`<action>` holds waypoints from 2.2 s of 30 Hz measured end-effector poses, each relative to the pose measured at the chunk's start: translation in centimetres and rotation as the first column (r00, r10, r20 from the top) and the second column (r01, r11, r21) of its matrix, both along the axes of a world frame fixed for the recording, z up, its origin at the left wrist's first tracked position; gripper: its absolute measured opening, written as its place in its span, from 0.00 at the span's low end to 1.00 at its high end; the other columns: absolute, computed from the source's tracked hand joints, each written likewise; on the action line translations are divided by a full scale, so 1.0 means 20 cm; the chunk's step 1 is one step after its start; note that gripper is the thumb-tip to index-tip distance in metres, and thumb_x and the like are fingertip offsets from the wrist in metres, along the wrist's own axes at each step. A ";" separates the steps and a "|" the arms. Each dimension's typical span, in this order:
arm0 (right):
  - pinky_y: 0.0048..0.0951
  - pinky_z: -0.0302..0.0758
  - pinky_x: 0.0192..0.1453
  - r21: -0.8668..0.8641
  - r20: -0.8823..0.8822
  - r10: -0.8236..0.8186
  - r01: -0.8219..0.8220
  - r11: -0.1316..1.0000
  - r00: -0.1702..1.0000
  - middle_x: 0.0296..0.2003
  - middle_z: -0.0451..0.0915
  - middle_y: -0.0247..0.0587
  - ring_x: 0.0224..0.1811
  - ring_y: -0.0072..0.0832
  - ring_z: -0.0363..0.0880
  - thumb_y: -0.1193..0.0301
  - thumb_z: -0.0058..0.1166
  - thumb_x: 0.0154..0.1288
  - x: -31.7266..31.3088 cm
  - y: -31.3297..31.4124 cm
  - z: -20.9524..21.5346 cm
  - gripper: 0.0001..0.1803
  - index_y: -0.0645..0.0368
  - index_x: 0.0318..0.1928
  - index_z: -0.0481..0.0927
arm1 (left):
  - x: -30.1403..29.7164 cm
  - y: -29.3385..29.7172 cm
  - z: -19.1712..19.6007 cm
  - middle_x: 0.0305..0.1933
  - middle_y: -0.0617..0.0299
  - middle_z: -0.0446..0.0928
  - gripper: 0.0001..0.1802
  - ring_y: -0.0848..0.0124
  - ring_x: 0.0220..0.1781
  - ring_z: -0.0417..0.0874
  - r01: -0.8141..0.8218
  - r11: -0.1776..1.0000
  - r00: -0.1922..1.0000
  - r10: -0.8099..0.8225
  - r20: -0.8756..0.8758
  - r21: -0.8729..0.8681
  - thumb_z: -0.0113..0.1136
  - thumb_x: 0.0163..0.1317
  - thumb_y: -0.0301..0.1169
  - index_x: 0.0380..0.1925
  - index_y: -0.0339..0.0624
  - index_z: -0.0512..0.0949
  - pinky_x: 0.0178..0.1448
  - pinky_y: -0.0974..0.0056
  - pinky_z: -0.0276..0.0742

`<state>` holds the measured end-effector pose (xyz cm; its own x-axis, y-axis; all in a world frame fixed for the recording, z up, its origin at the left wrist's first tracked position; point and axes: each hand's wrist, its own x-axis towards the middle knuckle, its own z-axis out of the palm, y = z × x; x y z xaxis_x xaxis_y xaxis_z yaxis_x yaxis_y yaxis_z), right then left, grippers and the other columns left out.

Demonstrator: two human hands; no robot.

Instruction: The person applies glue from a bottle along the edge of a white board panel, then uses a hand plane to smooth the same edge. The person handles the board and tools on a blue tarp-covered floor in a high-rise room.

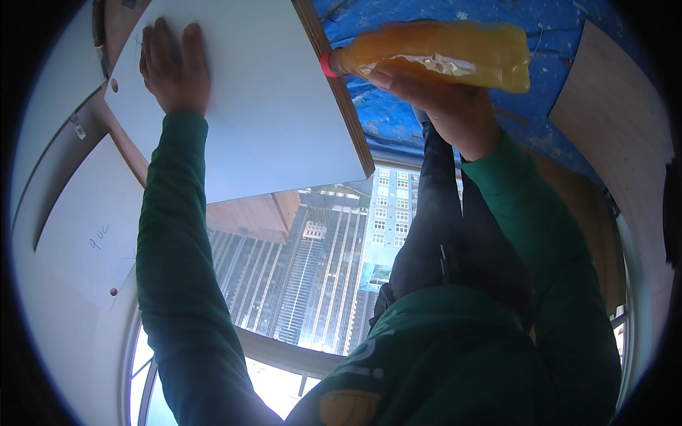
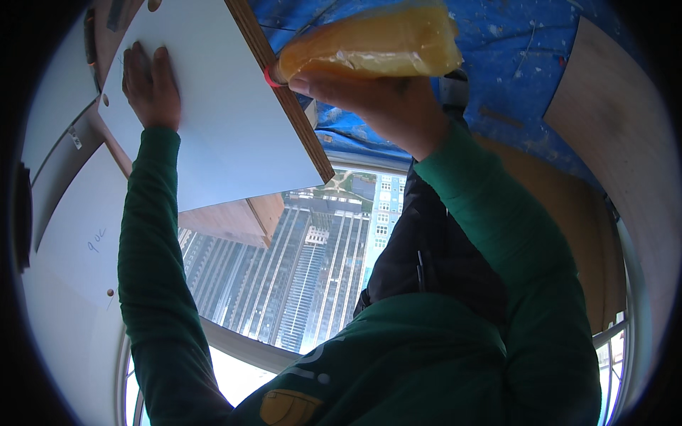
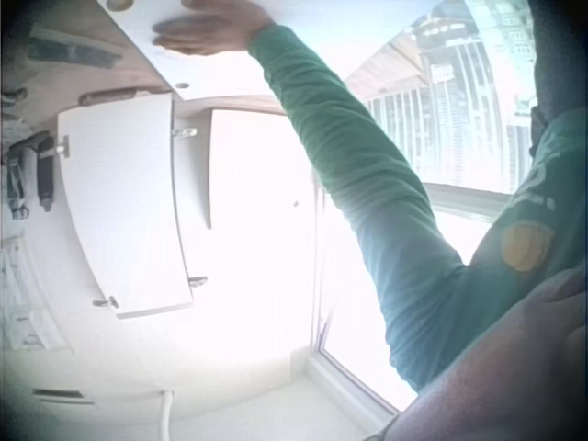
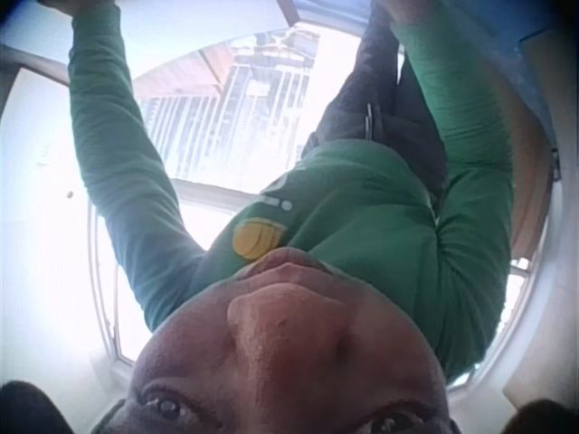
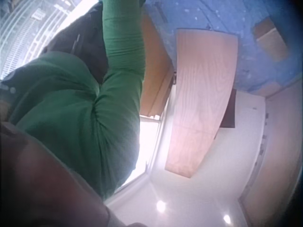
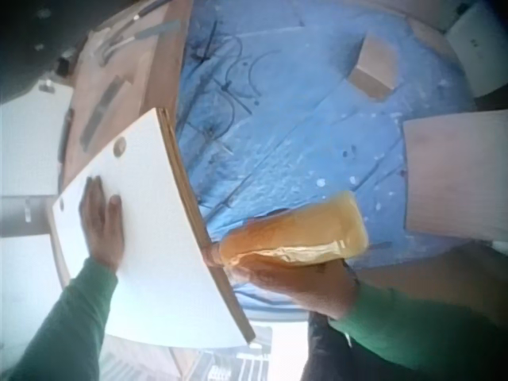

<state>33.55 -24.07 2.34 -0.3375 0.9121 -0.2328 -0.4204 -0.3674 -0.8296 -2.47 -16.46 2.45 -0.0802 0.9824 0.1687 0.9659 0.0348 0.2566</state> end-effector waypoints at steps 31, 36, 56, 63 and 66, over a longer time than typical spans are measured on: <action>0.35 0.79 0.69 -0.401 0.075 0.091 -0.053 0.914 0.993 0.62 0.79 0.43 0.63 0.34 0.80 0.71 0.78 0.58 0.22 -0.67 0.13 0.36 0.58 0.65 0.74 | -0.03 0.00 -0.01 0.79 0.47 0.64 0.42 0.45 0.80 0.60 0.004 1.000 1.000 -0.004 -0.013 0.004 0.53 0.68 0.63 0.72 0.47 0.71 0.80 0.42 0.59; 0.35 0.79 0.69 -0.114 0.177 0.168 -0.150 0.982 0.970 0.62 0.79 0.43 0.65 0.34 0.79 0.70 0.78 0.58 0.19 -0.63 0.12 0.36 0.58 0.65 0.75 | 0.00 0.00 0.00 0.79 0.48 0.64 0.41 0.45 0.79 0.60 -0.015 1.000 1.000 0.015 0.009 -0.006 0.53 0.68 0.62 0.72 0.47 0.71 0.80 0.42 0.59; 0.35 0.85 0.61 -0.184 0.003 -0.016 0.016 0.983 1.000 0.56 0.82 0.41 0.57 0.34 0.84 0.69 0.77 0.60 0.05 -0.36 -0.03 0.31 0.57 0.62 0.77 | 0.02 0.00 0.02 0.79 0.45 0.63 0.41 0.43 0.79 0.60 -0.032 0.999 0.999 0.033 0.018 -0.029 0.51 0.69 0.62 0.73 0.46 0.71 0.80 0.41 0.59; 0.33 0.85 0.57 0.272 0.192 -0.096 0.041 0.961 0.977 0.50 0.87 0.43 0.53 0.34 0.88 0.67 0.67 0.71 -0.01 0.05 -0.20 0.16 0.59 0.54 0.84 | 0.04 0.00 0.03 0.80 0.45 0.63 0.42 0.43 0.79 0.60 -0.044 0.999 0.999 0.044 0.022 -0.030 0.51 0.68 0.63 0.73 0.47 0.70 0.79 0.40 0.61; 0.28 0.82 0.47 -0.205 -0.078 -0.124 0.106 0.973 0.989 0.43 0.87 0.42 0.44 0.28 0.86 0.68 0.67 0.70 -0.02 0.12 -0.17 0.14 0.63 0.51 0.84 | 0.02 -0.01 0.03 0.80 0.45 0.63 0.43 0.42 0.79 0.60 -0.039 0.999 0.999 0.039 0.007 -0.032 0.51 0.67 0.63 0.73 0.47 0.70 0.79 0.39 0.61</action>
<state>33.06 -21.74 -1.01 -0.2607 0.8843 -0.3873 -0.5392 -0.4662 -0.7014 -2.12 -16.58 2.97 -0.1193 0.9835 0.1362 0.9618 0.0805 0.2617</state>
